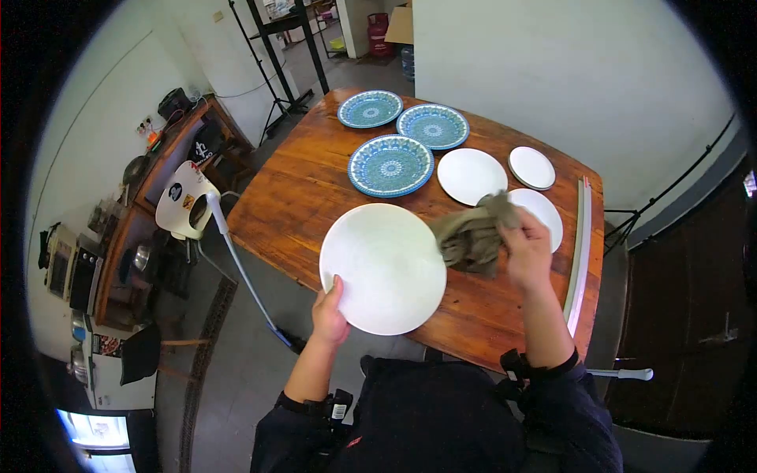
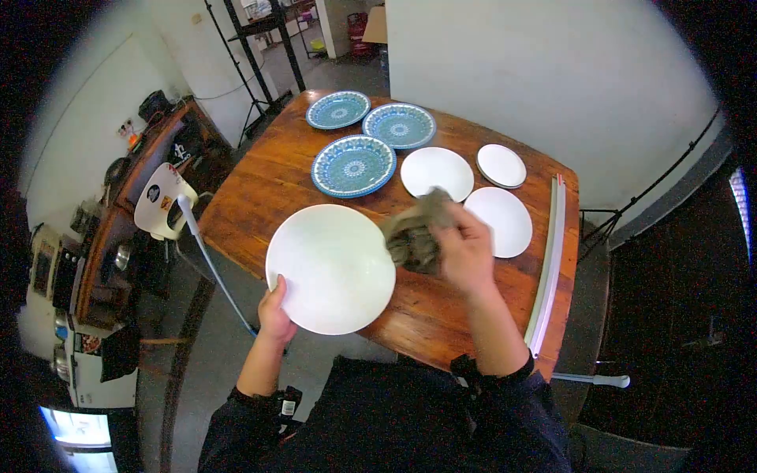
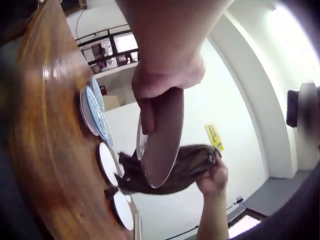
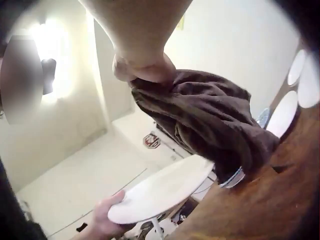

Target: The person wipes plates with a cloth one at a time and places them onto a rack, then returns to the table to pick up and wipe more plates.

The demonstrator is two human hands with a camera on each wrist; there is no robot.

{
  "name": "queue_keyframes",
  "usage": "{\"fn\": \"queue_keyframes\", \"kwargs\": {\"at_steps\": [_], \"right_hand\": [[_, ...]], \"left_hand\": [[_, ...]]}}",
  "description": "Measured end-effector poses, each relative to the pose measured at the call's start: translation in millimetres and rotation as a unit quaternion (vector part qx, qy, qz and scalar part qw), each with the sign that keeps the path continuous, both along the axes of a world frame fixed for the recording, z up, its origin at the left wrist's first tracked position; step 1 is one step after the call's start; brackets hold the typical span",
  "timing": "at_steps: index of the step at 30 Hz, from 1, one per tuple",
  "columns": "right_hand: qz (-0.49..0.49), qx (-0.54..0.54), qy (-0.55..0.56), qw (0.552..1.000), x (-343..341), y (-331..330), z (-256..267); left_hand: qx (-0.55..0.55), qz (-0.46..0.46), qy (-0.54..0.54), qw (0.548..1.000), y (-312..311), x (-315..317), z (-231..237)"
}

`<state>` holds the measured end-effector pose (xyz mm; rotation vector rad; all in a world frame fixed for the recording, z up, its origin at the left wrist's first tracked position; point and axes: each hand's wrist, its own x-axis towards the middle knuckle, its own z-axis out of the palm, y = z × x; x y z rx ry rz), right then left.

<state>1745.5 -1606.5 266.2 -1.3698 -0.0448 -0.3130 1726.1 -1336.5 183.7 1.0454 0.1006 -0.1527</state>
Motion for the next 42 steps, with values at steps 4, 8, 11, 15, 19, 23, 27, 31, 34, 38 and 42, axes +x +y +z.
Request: {"fn": "queue_keyframes", "kwargs": {"at_steps": [4, 8, 11, 15, 19, 23, 27, 31, 34, 38, 42], "right_hand": [[0.142, -0.422, -0.139, 0.885, -2, 8, 1], [-0.018, -0.664, -0.150, 0.732, -7, 13, -40], [-0.022, -0.634, -0.135, 0.762, -4, 10, -50], [0.110, -0.566, -0.170, 0.799, -16, 33, -66], [0.296, -0.527, -0.218, 0.766, -38, 18, -66], [0.188, -0.692, -0.154, 0.679, -33, -14, -57], [0.037, -0.660, -0.168, 0.732, -9, 0, -52], [0.131, -0.617, -0.267, 0.728, -21, 39, -49], [0.190, -0.596, -0.305, 0.718, -14, 37, -53], [0.039, -0.581, -0.220, 0.783, 13, 25, -41], [0.084, -0.544, -0.227, 0.803, 0, 44, -46]], "left_hand": [[-0.013, -0.030, -0.036, 0.999, -46, -6, 13], [-0.048, -0.082, -0.048, 0.994, -67, -16, 18], [-0.041, -0.089, -0.056, 0.994, -83, -17, 23], [-0.009, -0.048, -0.074, 0.996, -92, -10, 24], [-0.055, -0.028, -0.049, 0.997, -74, -2, 20], [0.019, -0.051, -0.076, 0.996, -69, -12, 26], [0.036, -0.079, -0.122, 0.989, -83, -24, 39], [0.062, -0.071, -0.117, 0.989, -77, -15, 34], [0.034, -0.077, -0.140, 0.987, -77, -21, 38], [0.038, -0.085, -0.094, 0.991, -86, -32, 32], [0.006, -0.088, -0.079, 0.993, -85, -26, 31]]}}
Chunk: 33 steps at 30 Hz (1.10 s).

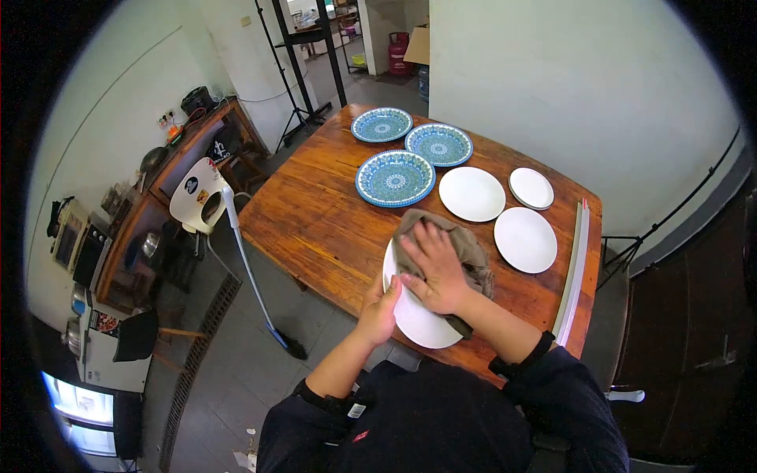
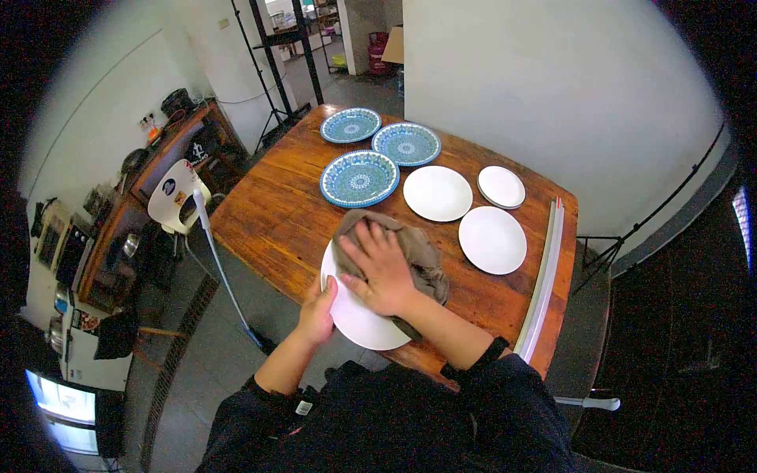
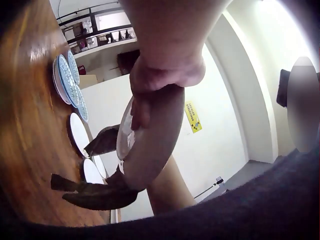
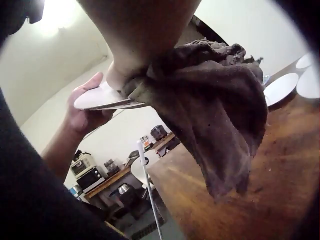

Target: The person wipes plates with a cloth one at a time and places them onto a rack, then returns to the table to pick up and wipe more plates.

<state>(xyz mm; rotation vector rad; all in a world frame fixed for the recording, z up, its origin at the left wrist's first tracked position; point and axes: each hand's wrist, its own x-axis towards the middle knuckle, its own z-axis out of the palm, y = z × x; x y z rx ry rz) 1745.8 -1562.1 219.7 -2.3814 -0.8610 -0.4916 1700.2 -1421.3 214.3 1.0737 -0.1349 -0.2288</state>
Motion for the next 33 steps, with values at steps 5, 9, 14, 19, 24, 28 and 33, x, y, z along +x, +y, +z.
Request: {"fn": "queue_keyframes", "kwargs": {"at_steps": [5, 9, 14, 19, 24, 28, 33], "right_hand": [[0.087, -0.019, 0.066, 0.994, -15, 5, -9], [0.139, 0.016, 0.120, 0.983, -21, 0, -12], [0.184, 0.007, 0.156, 0.971, -34, -7, -11], [0.233, 0.068, 0.173, 0.955, -43, -16, -15], [0.271, 0.073, 0.177, 0.943, -53, -30, -15], [0.226, 0.027, 0.167, 0.959, -64, -47, -17], [0.110, -0.075, 0.169, 0.977, -66, -68, -21]], "left_hand": [[-0.039, 0.016, 0.043, 0.998, -1, 6, -9], [-0.064, -0.011, 0.093, 0.994, -6, 6, -9], [-0.103, 0.004, 0.163, 0.981, -11, 9, -6], [-0.121, -0.044, 0.138, 0.982, -8, 15, -13], [-0.093, -0.035, 0.182, 0.978, -4, 23, -22], [-0.068, 0.011, 0.137, 0.988, -10, 23, -18], [-0.026, 0.064, 0.056, 0.996, -12, 25, -14]]}}
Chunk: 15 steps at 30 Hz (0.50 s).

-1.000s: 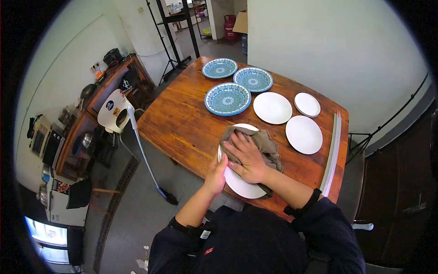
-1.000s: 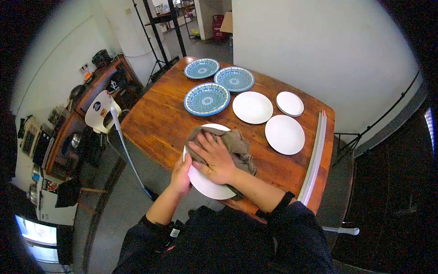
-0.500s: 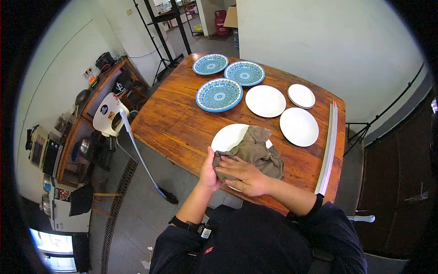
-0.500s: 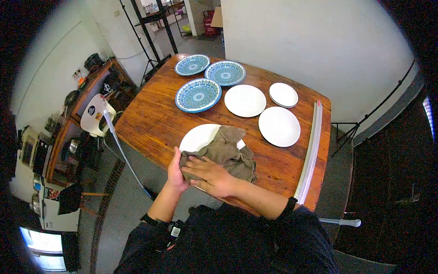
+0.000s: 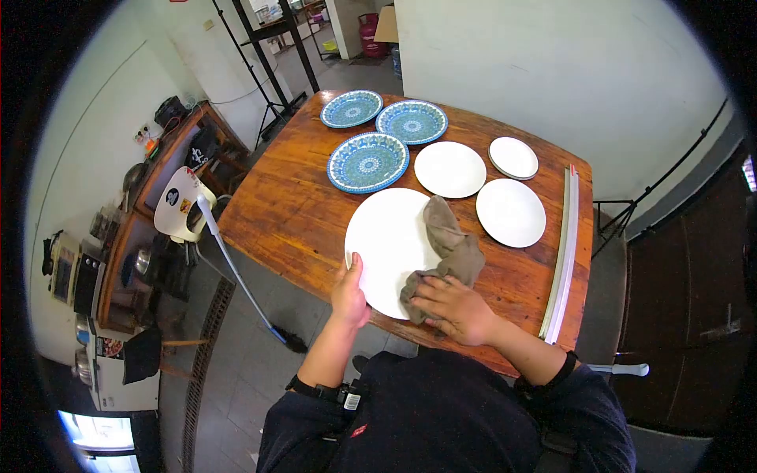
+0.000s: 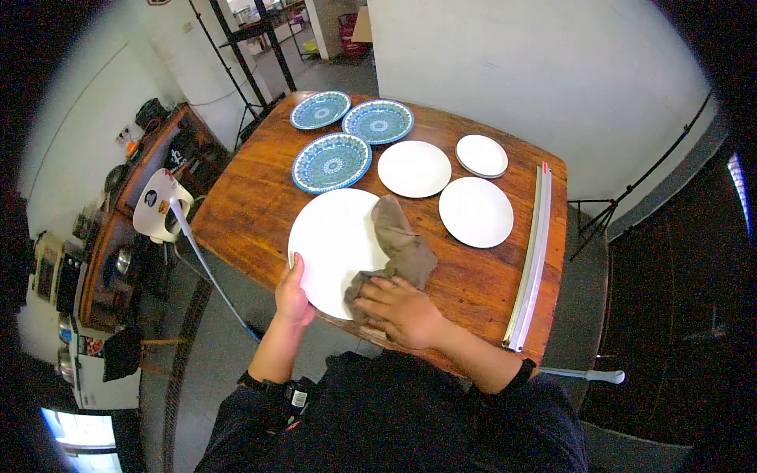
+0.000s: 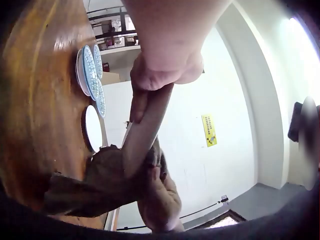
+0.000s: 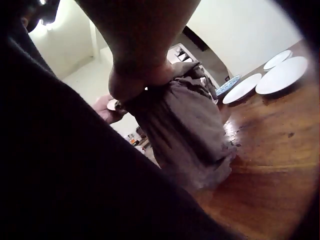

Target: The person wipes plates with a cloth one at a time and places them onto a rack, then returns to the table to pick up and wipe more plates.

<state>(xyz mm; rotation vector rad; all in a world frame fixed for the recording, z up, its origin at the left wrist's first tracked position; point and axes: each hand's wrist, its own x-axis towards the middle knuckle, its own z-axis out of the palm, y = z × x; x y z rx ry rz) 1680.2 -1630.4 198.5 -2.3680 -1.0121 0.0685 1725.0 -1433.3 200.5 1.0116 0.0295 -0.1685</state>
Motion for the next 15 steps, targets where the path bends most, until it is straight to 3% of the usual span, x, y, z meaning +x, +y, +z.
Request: {"fn": "queue_keyframes", "kwargs": {"at_steps": [4, 8, 11, 15], "right_hand": [[-0.112, -0.128, -0.040, 0.985, 13, -19, -17], [-0.188, -0.105, -0.088, 0.973, 32, -25, -19], [-0.197, -0.087, -0.153, 0.964, 52, -24, -16], [-0.173, -0.039, -0.212, 0.961, 79, -14, 7]], "left_hand": [[0.028, 0.010, -0.024, 0.999, 2, -4, 12], [0.090, -0.013, -0.035, 0.995, 5, -9, 25], [0.153, -0.026, -0.044, 0.987, 5, -12, 29], [0.147, -0.070, -0.024, 0.986, 3, -17, 33]]}}
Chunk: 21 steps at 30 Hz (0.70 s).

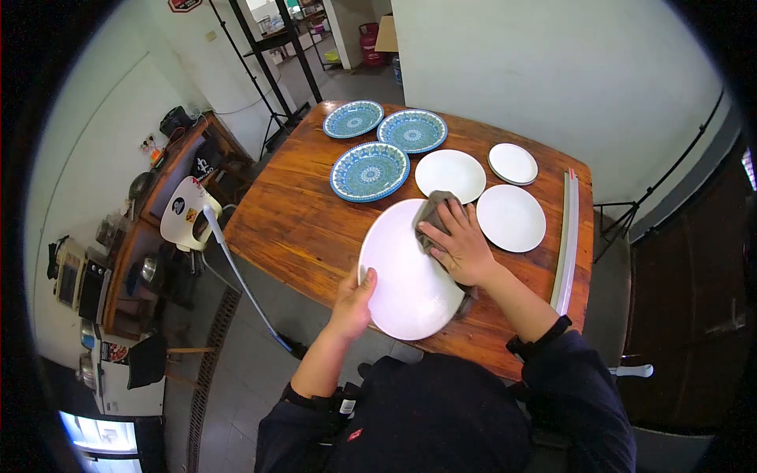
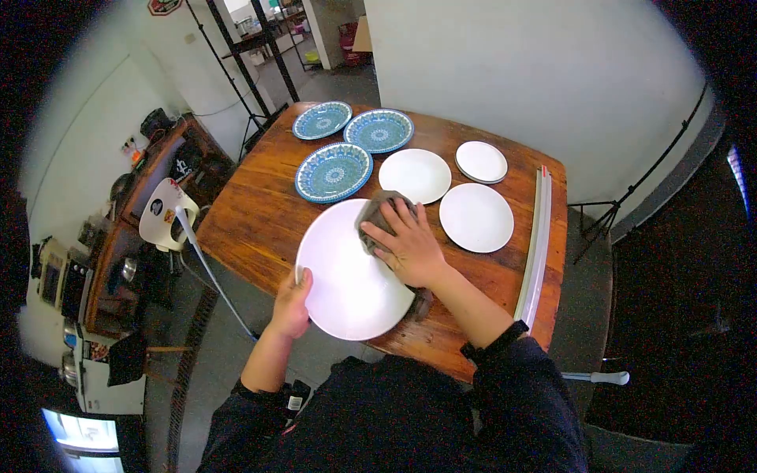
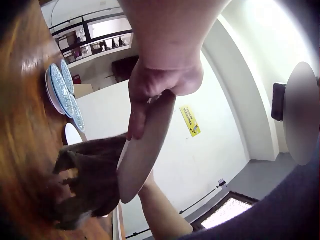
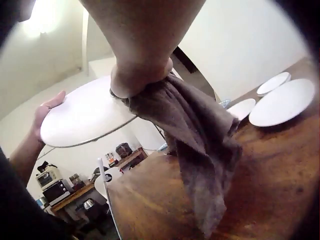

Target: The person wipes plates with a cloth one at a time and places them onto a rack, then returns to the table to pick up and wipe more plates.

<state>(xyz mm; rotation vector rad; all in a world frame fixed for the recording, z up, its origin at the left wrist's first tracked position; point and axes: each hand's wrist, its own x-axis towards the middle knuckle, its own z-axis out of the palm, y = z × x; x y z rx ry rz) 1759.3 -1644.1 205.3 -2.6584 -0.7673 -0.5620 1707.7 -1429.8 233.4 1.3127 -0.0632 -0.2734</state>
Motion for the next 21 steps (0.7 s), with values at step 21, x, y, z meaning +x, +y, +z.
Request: {"fn": "queue_keyframes", "kwargs": {"at_steps": [21], "right_hand": [[0.288, 0.090, 0.258, 0.918, -59, 28, 5]], "left_hand": [[-0.153, 0.084, 0.138, 0.975, 17, 27, -23]]}}
